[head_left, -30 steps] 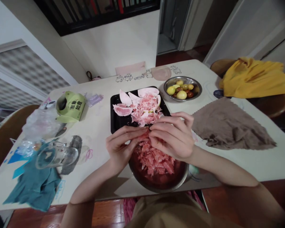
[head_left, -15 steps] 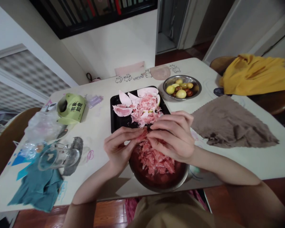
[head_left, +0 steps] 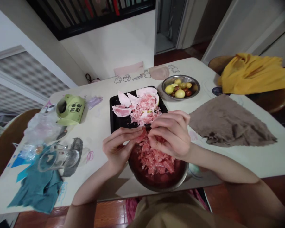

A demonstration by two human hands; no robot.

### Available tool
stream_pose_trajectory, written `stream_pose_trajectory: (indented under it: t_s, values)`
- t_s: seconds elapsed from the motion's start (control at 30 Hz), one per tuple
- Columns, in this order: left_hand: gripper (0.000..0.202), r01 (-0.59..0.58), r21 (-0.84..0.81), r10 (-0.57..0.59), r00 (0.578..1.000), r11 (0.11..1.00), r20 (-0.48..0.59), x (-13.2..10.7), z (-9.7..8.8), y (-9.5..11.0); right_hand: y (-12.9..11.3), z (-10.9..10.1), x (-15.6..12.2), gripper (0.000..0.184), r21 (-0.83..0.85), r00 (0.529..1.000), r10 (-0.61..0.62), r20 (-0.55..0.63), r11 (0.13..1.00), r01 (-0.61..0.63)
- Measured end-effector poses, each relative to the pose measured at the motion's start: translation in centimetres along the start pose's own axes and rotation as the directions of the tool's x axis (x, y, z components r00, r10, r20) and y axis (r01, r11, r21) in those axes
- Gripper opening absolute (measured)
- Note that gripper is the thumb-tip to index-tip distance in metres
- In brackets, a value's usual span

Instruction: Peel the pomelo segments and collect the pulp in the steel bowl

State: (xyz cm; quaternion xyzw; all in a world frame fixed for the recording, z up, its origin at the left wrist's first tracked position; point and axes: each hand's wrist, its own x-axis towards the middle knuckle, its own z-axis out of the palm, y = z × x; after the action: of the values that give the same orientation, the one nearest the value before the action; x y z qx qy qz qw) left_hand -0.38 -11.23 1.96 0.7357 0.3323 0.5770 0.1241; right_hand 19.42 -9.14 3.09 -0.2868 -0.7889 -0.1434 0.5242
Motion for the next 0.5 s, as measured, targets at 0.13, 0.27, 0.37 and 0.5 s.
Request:
stream_pose_trajectory:
  t_s: [0.13,0.27,0.37,0.5]
  values:
    - [0.030,0.013,-0.006,-0.013,1.000,1.000,-0.026,0.08,-0.07,-0.04,0.01,-0.10,-0.10,0.007,0.036,1.000,-0.010,0.000,0.999,0.010]
    - [0.032,0.011,-0.005,-0.011,1.000,1.000,-0.016,-0.02,-0.11,0.08,0.06,-0.10,-0.31,0.011,0.008,1.000,-0.015,-0.012,1.000,0.016]
    - [0.033,0.007,0.003,-0.007,1.000,1.000,-0.007,-0.08,-0.15,0.18,0.21,-0.20,-0.27,0.010,-0.005,0.998,-0.061,-0.014,0.998,0.061]
    - [0.034,0.010,0.011,-0.010,1.000,1.000,-0.002,-0.10,-0.23,0.18,0.45,-0.19,-0.11,0.008,0.014,0.993,-0.110,-0.029,0.994,0.111]
